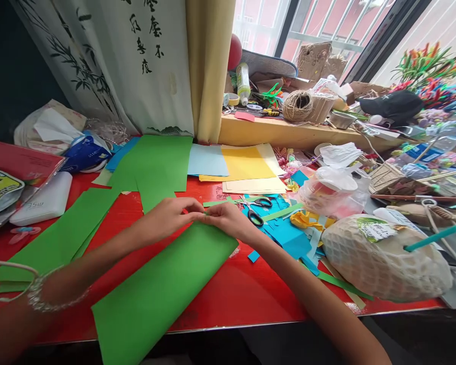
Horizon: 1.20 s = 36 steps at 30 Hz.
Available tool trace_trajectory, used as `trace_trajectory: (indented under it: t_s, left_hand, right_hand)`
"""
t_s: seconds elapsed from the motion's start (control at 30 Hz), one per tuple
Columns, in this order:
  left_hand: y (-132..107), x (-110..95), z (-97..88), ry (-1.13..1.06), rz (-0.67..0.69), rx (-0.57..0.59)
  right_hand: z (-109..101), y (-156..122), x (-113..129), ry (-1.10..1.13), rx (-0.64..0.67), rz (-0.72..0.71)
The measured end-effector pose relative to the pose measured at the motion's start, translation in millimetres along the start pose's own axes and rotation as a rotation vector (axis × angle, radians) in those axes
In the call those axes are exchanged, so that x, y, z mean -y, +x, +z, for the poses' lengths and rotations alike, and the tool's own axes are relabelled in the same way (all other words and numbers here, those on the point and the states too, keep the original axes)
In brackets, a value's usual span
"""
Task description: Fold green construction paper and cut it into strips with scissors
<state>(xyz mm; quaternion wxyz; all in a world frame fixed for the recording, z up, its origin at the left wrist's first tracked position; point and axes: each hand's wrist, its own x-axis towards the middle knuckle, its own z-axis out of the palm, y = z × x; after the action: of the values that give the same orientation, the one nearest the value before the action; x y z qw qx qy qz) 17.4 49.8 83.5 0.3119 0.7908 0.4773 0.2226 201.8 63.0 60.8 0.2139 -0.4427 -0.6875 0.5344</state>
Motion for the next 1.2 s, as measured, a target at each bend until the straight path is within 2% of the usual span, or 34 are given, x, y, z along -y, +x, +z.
trace_trajectory:
  t_s: [0.13,0.33,0.47,0.6,0.73,0.83,0.97,1.2]
  left_hand:
    - [12.8,-1.6,12.0,0.003,-0.010,-0.074]
    - [9.0,1.5,18.1,0.107,0.104,-0.145]
    - [4.8,2.3,19.2,0.124,0.141,-0.163]
    - [1.7,8.7,11.1,0.025,0.056,-0.203]
    - [-0.7,22.2,-1.3,-0.080,-0.069,-0.265]
    - [-3.1,32.6,-7.2,-0.181,-0.138,-0.286]
    - [-6.1,40.6,-9.0,-0.297,-0.175,-0.313]
    - [-6.9,39.0,-6.2,-0.415,-0.215,-0.369]
  right_hand:
    - [-3.0,0.4,0.8,-0.008,-0.002,-0.031]
    - [-11.9,2.5,-1.1,-0.136,0.017,-0.029]
    - [-13.7,2.9,1.9,-0.123,0.053,-0.011]
    - [-14.8,1.5,6.4,-0.044,0.084,0.032]
    - [-16.7,0.6,7.7,-0.017,0.038,0.044]
    - [-18.2,0.8,5.1,0.093,0.044,0.052]
    - [-21.0,1.8,-2.7,0.222,0.040,0.063]
    - [-18.5,4.8,-7.0,0.254,-0.100,0.041]
